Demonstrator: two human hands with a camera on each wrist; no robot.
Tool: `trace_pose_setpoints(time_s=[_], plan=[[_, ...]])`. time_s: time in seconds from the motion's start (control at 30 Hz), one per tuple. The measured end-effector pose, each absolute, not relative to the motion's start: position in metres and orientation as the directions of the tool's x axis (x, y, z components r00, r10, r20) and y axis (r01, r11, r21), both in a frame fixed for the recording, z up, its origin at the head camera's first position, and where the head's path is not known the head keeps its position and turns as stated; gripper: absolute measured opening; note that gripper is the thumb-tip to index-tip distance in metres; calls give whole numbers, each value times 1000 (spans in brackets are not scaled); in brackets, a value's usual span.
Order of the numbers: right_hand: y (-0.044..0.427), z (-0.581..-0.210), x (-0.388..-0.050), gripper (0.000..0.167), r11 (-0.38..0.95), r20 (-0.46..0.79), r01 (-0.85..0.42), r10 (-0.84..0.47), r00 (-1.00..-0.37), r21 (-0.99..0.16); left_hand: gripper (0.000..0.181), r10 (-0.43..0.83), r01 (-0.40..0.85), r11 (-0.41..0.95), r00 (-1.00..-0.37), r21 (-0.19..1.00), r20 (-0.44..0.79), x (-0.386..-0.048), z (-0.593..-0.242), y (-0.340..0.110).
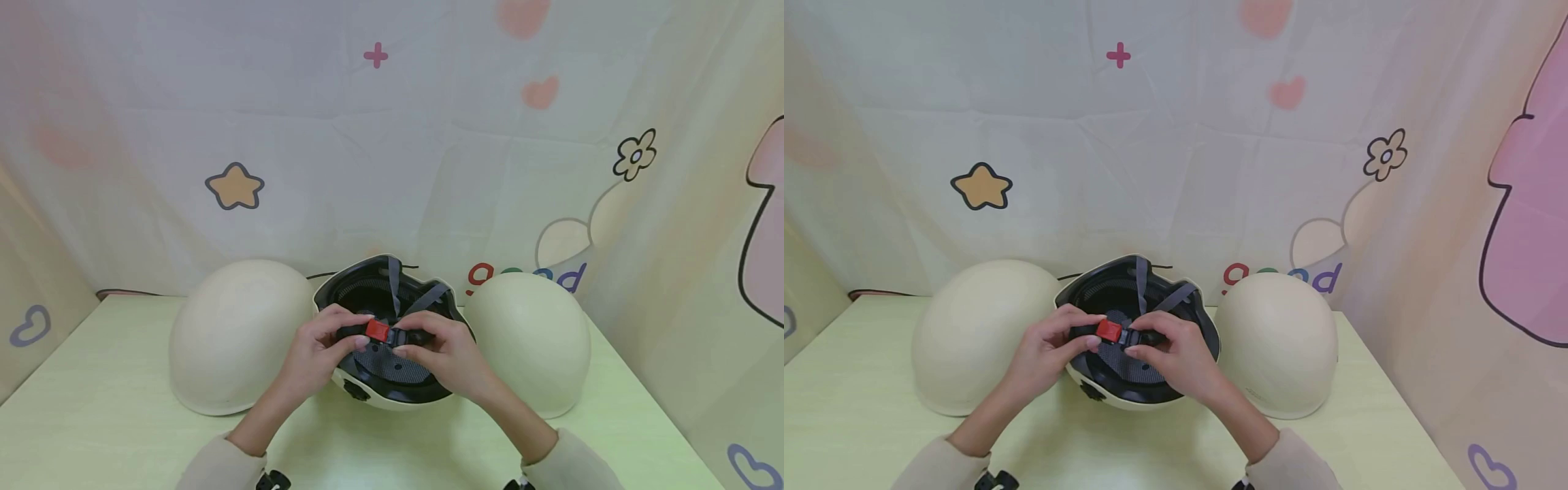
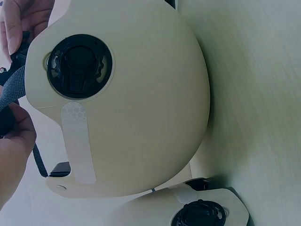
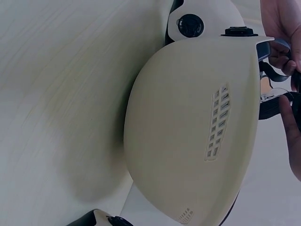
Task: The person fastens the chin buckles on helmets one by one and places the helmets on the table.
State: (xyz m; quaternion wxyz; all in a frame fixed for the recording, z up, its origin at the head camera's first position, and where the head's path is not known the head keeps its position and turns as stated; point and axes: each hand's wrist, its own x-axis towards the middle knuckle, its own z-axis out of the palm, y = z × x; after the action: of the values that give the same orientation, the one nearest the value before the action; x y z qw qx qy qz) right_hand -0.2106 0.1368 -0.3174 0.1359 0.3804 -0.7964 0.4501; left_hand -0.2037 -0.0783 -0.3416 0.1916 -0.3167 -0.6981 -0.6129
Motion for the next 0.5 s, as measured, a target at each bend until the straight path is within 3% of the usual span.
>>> trace_pose_setpoints(time_s=[0.33,0.5], plan=[[130,-312,-208,23,286,608,-773,-488,-626,-566,30,193,686,47,-719,726,668,-201,-340,-74],[127,-309,-207,24,319,606,-765,-472,-640,-559,30,187,662,33,-740,749,646,-200,-338,-74]])
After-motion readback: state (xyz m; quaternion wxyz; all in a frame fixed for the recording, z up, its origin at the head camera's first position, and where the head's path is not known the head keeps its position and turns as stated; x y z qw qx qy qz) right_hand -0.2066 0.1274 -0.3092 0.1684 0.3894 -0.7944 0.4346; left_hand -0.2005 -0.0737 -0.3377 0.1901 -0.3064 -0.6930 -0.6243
